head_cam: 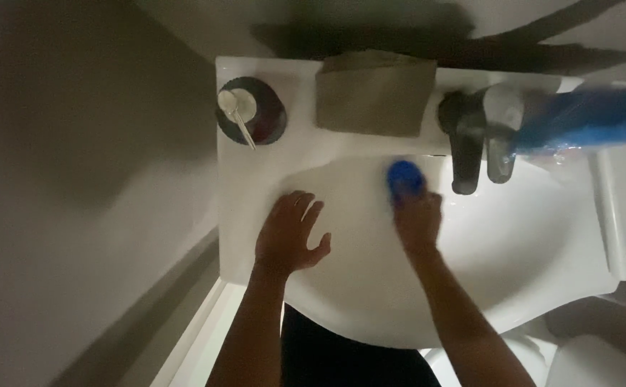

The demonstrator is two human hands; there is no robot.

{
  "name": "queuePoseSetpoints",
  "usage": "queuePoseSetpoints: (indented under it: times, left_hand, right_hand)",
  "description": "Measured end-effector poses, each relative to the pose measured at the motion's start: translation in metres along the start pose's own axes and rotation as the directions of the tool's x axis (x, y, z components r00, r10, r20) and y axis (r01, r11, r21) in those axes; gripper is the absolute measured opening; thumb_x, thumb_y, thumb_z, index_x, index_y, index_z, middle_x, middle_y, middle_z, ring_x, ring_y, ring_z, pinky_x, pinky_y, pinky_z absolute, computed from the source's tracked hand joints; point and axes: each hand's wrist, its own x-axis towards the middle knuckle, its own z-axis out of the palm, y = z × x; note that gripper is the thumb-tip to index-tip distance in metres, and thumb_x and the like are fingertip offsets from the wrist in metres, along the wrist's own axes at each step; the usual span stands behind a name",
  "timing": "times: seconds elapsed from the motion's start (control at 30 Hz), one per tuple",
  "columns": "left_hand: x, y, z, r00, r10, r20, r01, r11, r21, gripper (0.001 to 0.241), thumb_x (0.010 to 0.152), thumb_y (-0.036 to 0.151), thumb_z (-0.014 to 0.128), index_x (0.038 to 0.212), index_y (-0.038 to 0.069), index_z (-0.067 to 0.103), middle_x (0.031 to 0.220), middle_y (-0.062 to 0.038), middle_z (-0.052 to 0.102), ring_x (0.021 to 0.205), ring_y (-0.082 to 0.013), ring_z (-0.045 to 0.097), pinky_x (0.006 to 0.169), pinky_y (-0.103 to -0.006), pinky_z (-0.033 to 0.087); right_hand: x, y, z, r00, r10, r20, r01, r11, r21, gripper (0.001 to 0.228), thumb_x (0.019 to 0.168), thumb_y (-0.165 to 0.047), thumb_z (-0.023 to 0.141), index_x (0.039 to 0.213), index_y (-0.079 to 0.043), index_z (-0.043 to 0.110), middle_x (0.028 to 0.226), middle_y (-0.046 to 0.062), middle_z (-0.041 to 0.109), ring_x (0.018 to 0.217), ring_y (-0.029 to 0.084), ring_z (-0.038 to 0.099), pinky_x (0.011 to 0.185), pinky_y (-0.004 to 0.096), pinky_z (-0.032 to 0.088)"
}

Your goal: The person cleans a bathroom sink and toilet. They first wipe the toilet tank with a cloth, then spray the sink with a cleaning solution and scrub the basin and faucet area with a blue sponge.

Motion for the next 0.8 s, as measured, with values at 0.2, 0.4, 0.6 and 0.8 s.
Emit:
queuePoseSetpoints:
  times: [0.2, 0.4, 0.6, 0.8]
  left_hand:
    - [-0.004, 0.0, 0.002, 0.999, 0.019, -0.051, -0.021, 0.999, -0.029, 0.058, 0.082, 0.044, 0.07, 0.126, 0.007, 0.069, 0.122, -0.017, 0.066, 0.123, -0.0364, 0.062, 0.107, -0.0514, 0.048]
    - [-0.004, 0.001, -0.003, 0.996, 0.029, -0.088, -0.033, 0.999, -0.039, 0.057, 0.077, 0.041, 0.073, 0.122, 0.007, 0.068, 0.118, -0.017, 0.065, 0.121, -0.0364, 0.062, 0.104, -0.0513, 0.049]
    - [-0.004, 0.002, -0.009, 1.0, -0.022, 0.006, 0.022, 0.998, -0.055, 0.058, 0.084, 0.043, 0.068, 0.127, 0.005, 0.068, 0.122, -0.019, 0.067, 0.124, -0.0371, 0.063, 0.111, -0.0521, 0.047]
    - [-0.006, 0.004, -0.006, 0.998, -0.023, 0.067, 0.019, 0.999, 0.049, 0.06, 0.088, 0.05, 0.064, 0.129, 0.007, 0.068, 0.128, -0.016, 0.067, 0.13, -0.0336, 0.06, 0.113, -0.0516, 0.044]
  right_hand:
    - [-0.062, -0.011, 0.006, 0.91, -0.396, 0.127, 0.41, 0.904, -0.121, 0.019, 0.092, -0.038, 0.069, 0.111, -0.034, 0.072, 0.12, 0.01, 0.065, 0.113, 0.038, 0.066, 0.084, 0.047, 0.065]
    - [-0.062, 0.001, 0.02, 0.85, -0.456, 0.266, 0.507, 0.845, -0.172, 0.038, 0.08, -0.052, 0.075, 0.118, -0.054, 0.07, 0.115, 0.007, 0.068, 0.107, 0.031, 0.069, 0.089, 0.045, 0.063]
    - [-0.015, -0.026, 0.055, 0.947, -0.312, -0.081, 0.297, 0.942, -0.156, 0.044, 0.089, -0.06, 0.067, 0.13, -0.044, 0.069, 0.106, 0.02, 0.067, 0.094, 0.041, 0.073, 0.078, 0.047, 0.064]
    - [-0.003, -0.014, 0.049, 0.936, -0.209, -0.284, 0.181, 0.976, -0.123, 0.042, 0.083, -0.057, 0.072, 0.118, -0.035, 0.077, 0.108, 0.011, 0.071, 0.086, 0.037, 0.071, 0.077, 0.047, 0.061]
